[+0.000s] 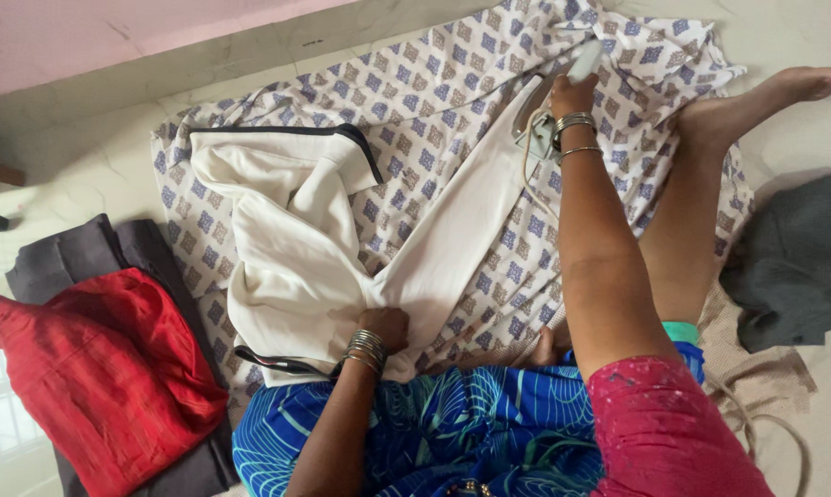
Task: The person irons a white long-sleeved shirt laid out on a patterned cloth on the floor. They use an electric iron to smooth the sleeves and the main body of the shirt, adjusting the fabric with their hands as needed.
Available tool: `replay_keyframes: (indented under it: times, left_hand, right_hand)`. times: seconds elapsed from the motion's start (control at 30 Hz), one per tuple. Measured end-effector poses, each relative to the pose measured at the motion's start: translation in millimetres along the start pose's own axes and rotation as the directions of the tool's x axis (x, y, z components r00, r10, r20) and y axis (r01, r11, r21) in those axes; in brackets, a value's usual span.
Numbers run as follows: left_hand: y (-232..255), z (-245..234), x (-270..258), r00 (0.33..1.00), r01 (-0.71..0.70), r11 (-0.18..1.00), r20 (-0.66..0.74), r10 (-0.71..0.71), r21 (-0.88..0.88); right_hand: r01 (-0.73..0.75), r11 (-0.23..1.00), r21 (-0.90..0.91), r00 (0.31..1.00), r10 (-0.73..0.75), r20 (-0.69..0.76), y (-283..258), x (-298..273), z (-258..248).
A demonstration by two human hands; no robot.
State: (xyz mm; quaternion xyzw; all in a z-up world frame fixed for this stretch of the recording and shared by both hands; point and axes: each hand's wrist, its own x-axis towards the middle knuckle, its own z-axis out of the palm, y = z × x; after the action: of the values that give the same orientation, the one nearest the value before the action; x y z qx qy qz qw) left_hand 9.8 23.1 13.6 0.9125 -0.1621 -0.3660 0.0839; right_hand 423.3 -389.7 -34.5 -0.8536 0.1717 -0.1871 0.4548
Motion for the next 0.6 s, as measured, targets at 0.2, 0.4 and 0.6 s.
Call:
replay_keyframes:
  times: [0.2, 0.4, 0.6]
  left_hand:
    - [0.1, -4.8, -2.4, 1.0, 0.01, 0.999, 0.004, -0.01, -0.038]
    - [3.0, -3.0, 0.7, 0.999, 0.04, 0.999, 0.027, -0.04, -0.019]
    - [4.0, -7.7, -1.3, 0.995, 0.079, 0.996, 0.057, -0.076, -0.045]
  right_hand:
    - [-0.255, 0.947, 0.193, 0.964, 0.265, -0.027, 1.7, -0.7, -34.0]
    - [-0.348, 0.912, 0.216, 0.933, 0.361, -0.018, -3.2, -31.0, -92.2]
    - [-0.193, 0.98, 0.052, 0.98, 0.19, 0.067, -18.7, -88.0, -144.2]
